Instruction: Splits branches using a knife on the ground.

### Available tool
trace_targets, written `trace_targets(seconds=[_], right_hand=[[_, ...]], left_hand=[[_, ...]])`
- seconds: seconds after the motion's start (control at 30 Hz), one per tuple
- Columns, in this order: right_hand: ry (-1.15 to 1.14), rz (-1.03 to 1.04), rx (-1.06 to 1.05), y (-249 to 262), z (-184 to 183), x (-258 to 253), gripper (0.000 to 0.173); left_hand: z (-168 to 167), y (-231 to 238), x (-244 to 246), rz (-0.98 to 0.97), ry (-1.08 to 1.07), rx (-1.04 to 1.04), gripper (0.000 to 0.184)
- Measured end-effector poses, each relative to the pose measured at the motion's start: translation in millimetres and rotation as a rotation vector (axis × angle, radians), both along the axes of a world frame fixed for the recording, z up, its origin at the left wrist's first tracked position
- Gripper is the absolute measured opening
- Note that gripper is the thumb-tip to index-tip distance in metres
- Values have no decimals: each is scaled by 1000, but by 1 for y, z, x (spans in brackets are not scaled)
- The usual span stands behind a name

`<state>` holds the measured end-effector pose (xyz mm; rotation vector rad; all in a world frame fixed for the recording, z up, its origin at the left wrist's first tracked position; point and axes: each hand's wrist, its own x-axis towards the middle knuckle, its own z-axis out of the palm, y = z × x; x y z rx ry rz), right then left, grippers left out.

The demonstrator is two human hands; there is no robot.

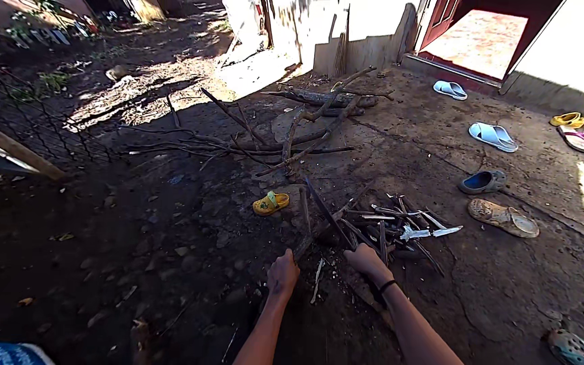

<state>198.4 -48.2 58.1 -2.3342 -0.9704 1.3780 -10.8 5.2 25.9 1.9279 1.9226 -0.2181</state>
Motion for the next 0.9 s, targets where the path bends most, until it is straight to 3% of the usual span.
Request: trace_targets(seconds=[0.1, 0.23, 0.33, 0.5, 0.57, 0.77, 0.83, 0.9], right_hand=[[-1, 6, 5, -8, 8, 5, 35], [85, -71, 268, -23, 53, 4, 31], [142, -128, 403, -17, 52, 2, 31], [110, -89, -50, -17, -20, 0, 34], [147, -106, -47, -22, -21, 6, 34], [233, -144, 284, -23, 31, -5, 30], [144, -110, 296, -13, 20, -10, 31], [79, -57, 118, -5, -6, -15, 34]], left_hand=[[-1, 0, -1, -4, 3, 25, 30], [-3, 4, -6, 11, -16, 1, 32], [-4, 6, -7, 18, -21, 13, 33], [-12, 2, -9, 10, 16, -12, 34], [-12, 2, -9, 9, 32, -5, 33], [-10, 2, -9, 19, 36, -27, 33], [-11, 2, -9, 20, 38, -25, 33], [-10, 1, -9, 13, 53, -24, 33]])
